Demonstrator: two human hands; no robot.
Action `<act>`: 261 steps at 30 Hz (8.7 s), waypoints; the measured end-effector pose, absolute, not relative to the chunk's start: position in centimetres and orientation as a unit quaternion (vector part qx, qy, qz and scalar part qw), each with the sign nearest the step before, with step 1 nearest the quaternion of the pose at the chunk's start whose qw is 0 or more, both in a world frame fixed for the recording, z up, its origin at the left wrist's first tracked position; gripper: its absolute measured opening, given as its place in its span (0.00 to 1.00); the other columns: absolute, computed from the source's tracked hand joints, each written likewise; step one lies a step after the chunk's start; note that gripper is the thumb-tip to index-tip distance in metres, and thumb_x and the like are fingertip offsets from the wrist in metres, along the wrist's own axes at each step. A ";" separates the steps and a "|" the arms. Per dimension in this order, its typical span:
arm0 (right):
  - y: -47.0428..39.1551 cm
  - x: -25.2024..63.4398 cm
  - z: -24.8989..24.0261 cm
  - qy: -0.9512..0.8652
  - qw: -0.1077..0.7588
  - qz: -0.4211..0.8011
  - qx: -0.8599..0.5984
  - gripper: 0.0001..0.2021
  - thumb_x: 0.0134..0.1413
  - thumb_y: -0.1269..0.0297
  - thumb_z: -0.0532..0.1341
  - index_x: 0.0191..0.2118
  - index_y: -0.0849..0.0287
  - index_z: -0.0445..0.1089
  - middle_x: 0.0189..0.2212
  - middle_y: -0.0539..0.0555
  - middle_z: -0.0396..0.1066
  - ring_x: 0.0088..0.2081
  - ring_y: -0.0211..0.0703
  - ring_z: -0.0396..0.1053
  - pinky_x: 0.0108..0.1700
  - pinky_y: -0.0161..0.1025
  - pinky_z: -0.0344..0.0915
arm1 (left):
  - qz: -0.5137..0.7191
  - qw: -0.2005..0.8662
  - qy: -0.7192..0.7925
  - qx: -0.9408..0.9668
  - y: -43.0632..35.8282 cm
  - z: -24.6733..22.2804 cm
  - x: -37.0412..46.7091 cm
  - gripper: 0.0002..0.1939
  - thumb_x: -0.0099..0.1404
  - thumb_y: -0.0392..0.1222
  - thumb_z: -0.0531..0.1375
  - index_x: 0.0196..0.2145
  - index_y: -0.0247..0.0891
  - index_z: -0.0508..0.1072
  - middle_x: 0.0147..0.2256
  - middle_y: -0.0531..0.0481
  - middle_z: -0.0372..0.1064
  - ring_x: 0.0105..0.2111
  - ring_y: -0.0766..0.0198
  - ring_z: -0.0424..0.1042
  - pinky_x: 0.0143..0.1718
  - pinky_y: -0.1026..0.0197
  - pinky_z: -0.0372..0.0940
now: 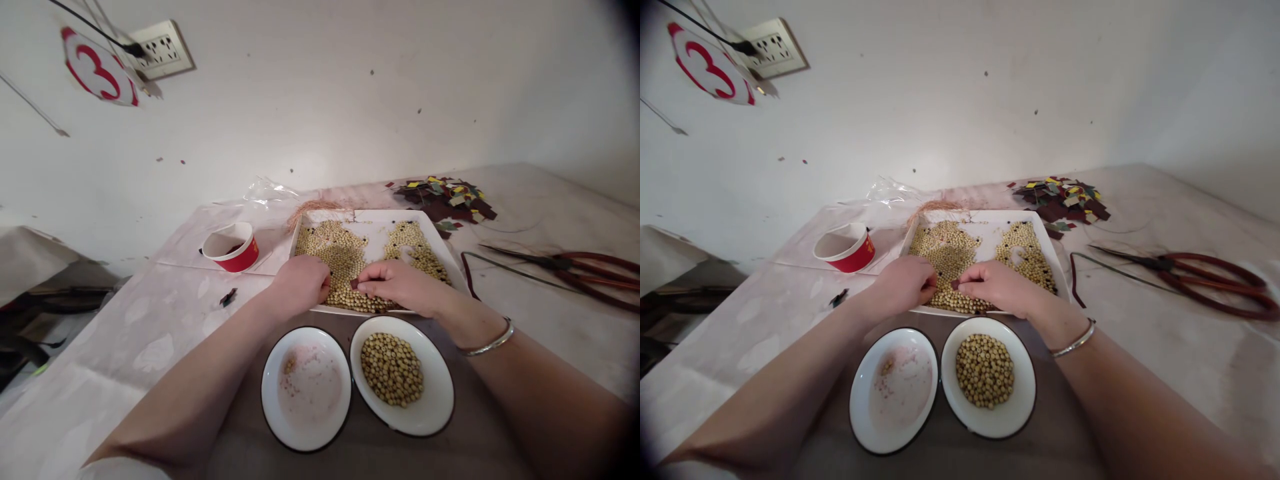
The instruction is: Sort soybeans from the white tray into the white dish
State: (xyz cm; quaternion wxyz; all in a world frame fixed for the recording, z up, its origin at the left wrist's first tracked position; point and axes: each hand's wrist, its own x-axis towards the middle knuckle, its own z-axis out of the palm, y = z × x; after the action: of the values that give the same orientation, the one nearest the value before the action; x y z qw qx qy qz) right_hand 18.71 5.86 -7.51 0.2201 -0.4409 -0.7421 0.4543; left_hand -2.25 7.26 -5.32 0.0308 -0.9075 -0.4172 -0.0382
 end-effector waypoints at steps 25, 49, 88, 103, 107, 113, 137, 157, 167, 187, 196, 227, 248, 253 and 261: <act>5.7 18.6 -7.2 -0.731 0.223 0.476 -0.436 0.07 0.49 0.64 0.57 0.30 0.60 0.70 0.27 0.50 0.70 0.29 0.39 0.64 0.34 0.37 0.59 | -0.167 0.091 -0.288 -0.938 5.3 -4.5 -0.1 0.05 0.60 0.37 0.55 0.29 0.36 0.69 0.29 0.50 0.66 0.33 0.61 0.63 0.36 0.59 0.61; 5.8 18.7 -7.4 -0.721 0.222 0.470 -0.458 0.09 0.49 0.59 0.58 0.31 0.59 0.71 0.22 0.48 0.65 0.23 0.36 0.58 0.27 0.35 0.52 | -0.094 -0.029 -0.428 -0.899 6.7 -3.3 -2.0 0.05 0.59 0.38 0.57 0.28 0.38 0.73 0.27 0.52 0.69 0.30 0.64 0.66 0.29 0.63 0.57; 5.9 18.8 -7.4 -0.743 0.219 0.464 -0.430 0.08 0.50 0.62 0.57 0.31 0.60 0.70 0.26 0.50 0.68 0.29 0.39 0.63 0.33 0.36 0.58 | -0.164 0.071 -0.316 -0.932 5.4 -4.4 -0.1 0.06 0.62 0.37 0.54 0.30 0.36 0.70 0.31 0.49 0.66 0.35 0.61 0.64 0.39 0.57 0.60; 5.7 18.8 -6.9 -0.727 0.214 0.491 -0.430 0.09 0.47 0.61 0.59 0.29 0.60 0.71 0.26 0.50 0.69 0.28 0.39 0.63 0.30 0.36 0.57 | -0.161 -0.073 -0.257 -0.950 3.0 -1.9 0.5 0.07 0.61 0.40 0.57 0.29 0.38 0.73 0.29 0.51 0.69 0.33 0.66 0.67 0.37 0.62 0.62; 5.8 18.7 -7.0 -0.730 0.214 0.465 -0.452 0.09 0.49 0.60 0.58 0.30 0.59 0.71 0.21 0.48 0.64 0.24 0.36 0.58 0.26 0.34 0.53 | -0.142 -0.027 -0.390 -0.909 5.7 -2.7 -1.3 0.06 0.61 0.40 0.57 0.30 0.38 0.73 0.29 0.51 0.69 0.32 0.64 0.67 0.33 0.62 0.60; 5.9 18.8 -7.5 -0.735 0.218 0.465 -0.443 0.09 0.50 0.59 0.58 0.29 0.59 0.70 0.22 0.48 0.65 0.24 0.36 0.57 0.27 0.35 0.53 | -0.043 0.021 -0.414 -0.909 7.7 -4.7 -2.6 0.06 0.59 0.39 0.56 0.28 0.38 0.73 0.28 0.50 0.68 0.31 0.61 0.66 0.32 0.60 0.58; 5.8 18.7 -7.2 -0.733 0.215 0.460 -0.452 0.08 0.50 0.62 0.57 0.31 0.60 0.71 0.25 0.49 0.68 0.27 0.38 0.62 0.30 0.35 0.57 | -0.165 -0.033 -0.325 -0.931 5.0 -2.9 -0.5 0.03 0.59 0.36 0.56 0.29 0.37 0.70 0.30 0.51 0.67 0.34 0.64 0.65 0.38 0.61 0.60; 6.0 18.8 -7.5 -0.741 0.223 0.464 -0.431 0.08 0.49 0.61 0.58 0.29 0.60 0.70 0.23 0.48 0.66 0.27 0.38 0.61 0.31 0.36 0.57 | -0.150 0.071 -0.320 -0.933 5.5 -4.3 -0.3 0.05 0.61 0.37 0.55 0.31 0.36 0.70 0.30 0.49 0.66 0.35 0.61 0.64 0.38 0.58 0.60; 5.9 18.9 -7.6 -0.739 0.221 0.472 -0.426 0.08 0.49 0.62 0.58 0.28 0.60 0.69 0.22 0.48 0.64 0.25 0.36 0.59 0.29 0.35 0.56 | -0.169 0.066 -0.317 -0.931 5.1 -3.5 -0.3 0.06 0.61 0.37 0.54 0.30 0.36 0.70 0.30 0.49 0.66 0.34 0.61 0.64 0.37 0.58 0.60; 5.9 18.8 -7.5 -0.738 0.216 0.474 -0.428 0.08 0.49 0.62 0.58 0.31 0.60 0.71 0.26 0.50 0.70 0.29 0.39 0.64 0.32 0.36 0.58 | -0.159 0.086 -0.312 -0.933 5.2 -4.1 -0.1 0.05 0.61 0.37 0.55 0.30 0.36 0.70 0.30 0.49 0.66 0.34 0.61 0.64 0.38 0.58 0.61; 5.7 18.7 -6.9 -0.718 0.225 0.497 -0.432 0.06 0.47 0.63 0.58 0.28 0.60 0.69 0.24 0.49 0.67 0.27 0.38 0.61 0.31 0.36 0.56 | -0.200 -0.020 -0.274 -0.940 3.4 -1.7 0.1 0.05 0.60 0.35 0.55 0.28 0.36 0.70 0.28 0.51 0.67 0.32 0.66 0.65 0.37 0.61 0.61; 5.9 18.8 -7.7 -0.734 0.214 0.467 -0.444 0.10 0.51 0.58 0.57 0.30 0.59 0.69 0.22 0.48 0.64 0.24 0.36 0.57 0.27 0.35 0.53 | -0.110 0.011 -0.393 -0.913 6.6 -3.7 -2.1 0.03 0.55 0.36 0.56 0.26 0.37 0.70 0.26 0.51 0.67 0.28 0.64 0.65 0.29 0.62 0.58; 5.9 18.8 -7.3 -0.747 0.207 0.458 -0.436 0.08 0.50 0.62 0.57 0.30 0.60 0.71 0.28 0.50 0.71 0.31 0.41 0.66 0.34 0.37 0.60 | -0.152 0.082 -0.314 -0.934 4.9 -4.2 0.1 0.04 0.60 0.37 0.55 0.30 0.36 0.69 0.30 0.49 0.66 0.34 0.61 0.64 0.37 0.58 0.61; 5.9 18.8 -7.5 -0.749 0.207 0.457 -0.434 0.09 0.50 0.61 0.57 0.31 0.60 0.71 0.28 0.50 0.71 0.31 0.41 0.66 0.35 0.37 0.61 | -0.152 0.086 -0.323 -0.930 4.9 -4.3 0.1 0.04 0.59 0.36 0.55 0.30 0.37 0.69 0.30 0.49 0.66 0.34 0.61 0.63 0.37 0.57 0.61; 6.0 18.8 -7.5 -0.750 0.210 0.453 -0.434 0.08 0.50 0.62 0.57 0.30 0.60 0.71 0.27 0.51 0.71 0.31 0.41 0.66 0.34 0.37 0.60 | -0.147 0.095 -0.316 -0.932 4.9 -4.3 0.2 0.04 0.59 0.37 0.55 0.30 0.36 0.69 0.30 0.50 0.66 0.34 0.60 0.63 0.37 0.57 0.61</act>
State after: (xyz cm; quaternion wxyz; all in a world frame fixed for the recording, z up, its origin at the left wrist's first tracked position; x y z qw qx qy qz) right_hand 18.83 5.98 -7.48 0.2096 -0.4336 -0.7500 0.4533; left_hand 0.18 4.93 -4.31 0.0951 -0.9323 -0.3165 -0.1468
